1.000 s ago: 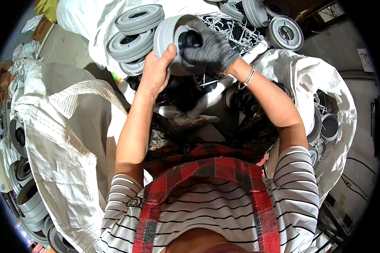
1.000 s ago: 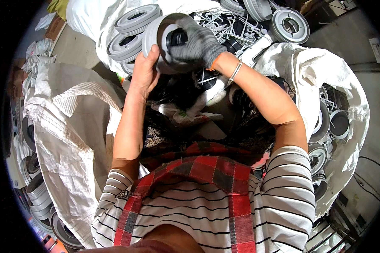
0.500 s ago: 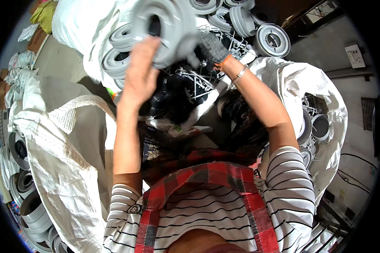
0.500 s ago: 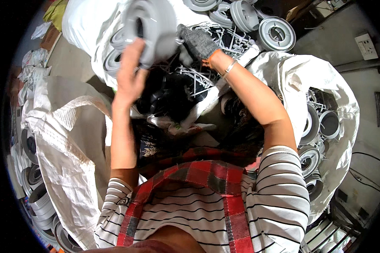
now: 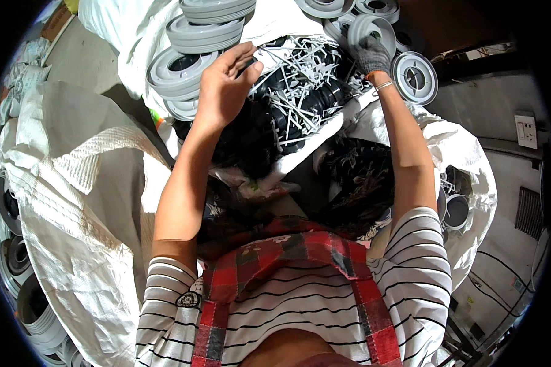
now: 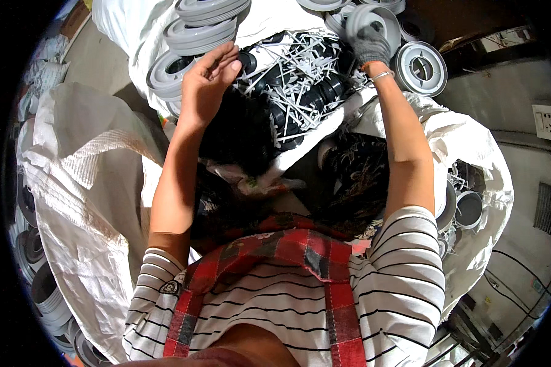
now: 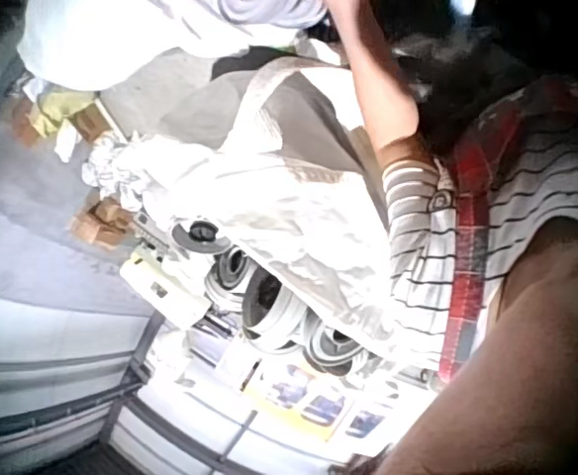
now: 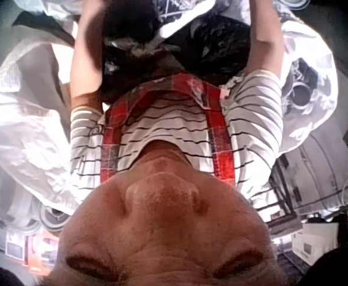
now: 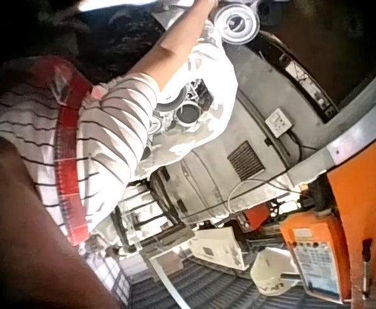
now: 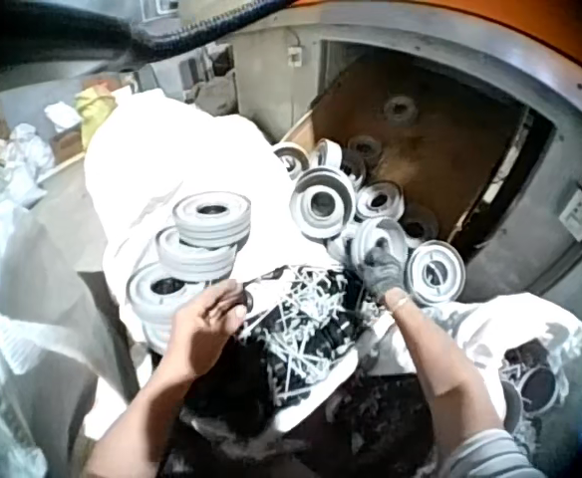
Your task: The person cleans grey circular plastic parts by hand using a grey cloth. They pick up each part from a pile, wipe the surfaces, and place them into a large white sack. The process is repeated for multiple units throughout the clip.
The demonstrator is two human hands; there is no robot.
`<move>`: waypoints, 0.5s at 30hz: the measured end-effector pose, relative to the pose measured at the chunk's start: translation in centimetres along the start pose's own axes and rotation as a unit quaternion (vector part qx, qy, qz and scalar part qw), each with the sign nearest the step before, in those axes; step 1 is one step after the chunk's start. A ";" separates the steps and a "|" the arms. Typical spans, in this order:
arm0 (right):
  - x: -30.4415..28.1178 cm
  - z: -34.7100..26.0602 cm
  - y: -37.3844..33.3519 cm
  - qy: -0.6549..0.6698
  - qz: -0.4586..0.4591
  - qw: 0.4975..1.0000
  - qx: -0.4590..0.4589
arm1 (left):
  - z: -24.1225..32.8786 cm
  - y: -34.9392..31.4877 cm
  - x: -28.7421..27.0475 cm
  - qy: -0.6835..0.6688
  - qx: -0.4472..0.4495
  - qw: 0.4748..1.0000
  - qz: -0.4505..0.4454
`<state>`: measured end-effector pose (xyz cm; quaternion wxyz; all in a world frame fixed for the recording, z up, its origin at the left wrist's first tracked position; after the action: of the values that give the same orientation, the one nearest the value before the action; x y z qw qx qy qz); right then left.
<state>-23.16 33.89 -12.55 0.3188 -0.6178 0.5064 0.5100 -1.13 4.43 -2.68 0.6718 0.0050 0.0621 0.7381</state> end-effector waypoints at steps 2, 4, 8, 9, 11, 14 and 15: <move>-1.8 -5.0 -1.2 0.060 0.028 0.994 -0.092 | 0.3 -0.3 0.3 -0.052 -0.053 0.996 -0.042; -5.0 -11.3 -3.7 0.054 0.042 0.967 -0.247 | 0.0 -0.3 1.1 -0.146 -0.023 0.989 -0.002; -8.7 -18.6 -10.0 0.146 -0.079 0.888 -0.428 | 1.3 -1.1 0.5 -0.294 -0.090 0.951 0.014; -9.5 -19.2 -10.5 0.182 -0.102 0.861 -0.463 | 1.8 -1.3 0.0 -0.296 -0.123 0.947 0.005; -8.2 -16.8 -8.8 0.183 -0.096 0.933 -0.293 | 2.2 -2.3 -1.0 -0.129 -0.014 0.991 -0.031; -0.7 -6.7 -4.8 -0.069 -0.113 0.984 -0.117 | 2.4 -2.8 -0.8 0.248 0.349 0.904 -0.012; 3.2 -1.8 -4.4 -0.154 -0.190 0.969 -0.037 | 2.1 -2.4 -0.4 0.259 0.387 0.885 -0.001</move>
<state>-18.54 32.56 -15.68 0.4606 -0.6282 0.3058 0.5474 1.43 4.46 -0.75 0.5776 0.0734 0.5144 0.6296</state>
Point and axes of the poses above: each hand's wrist, its own y-axis towards the middle knuckle, its own x-axis out of the palm, z = x × y, the point moved 1 cm from there along y, towards the middle knuckle, and after that the axes turned 9 degrees about -z, right-handed, at the moved point
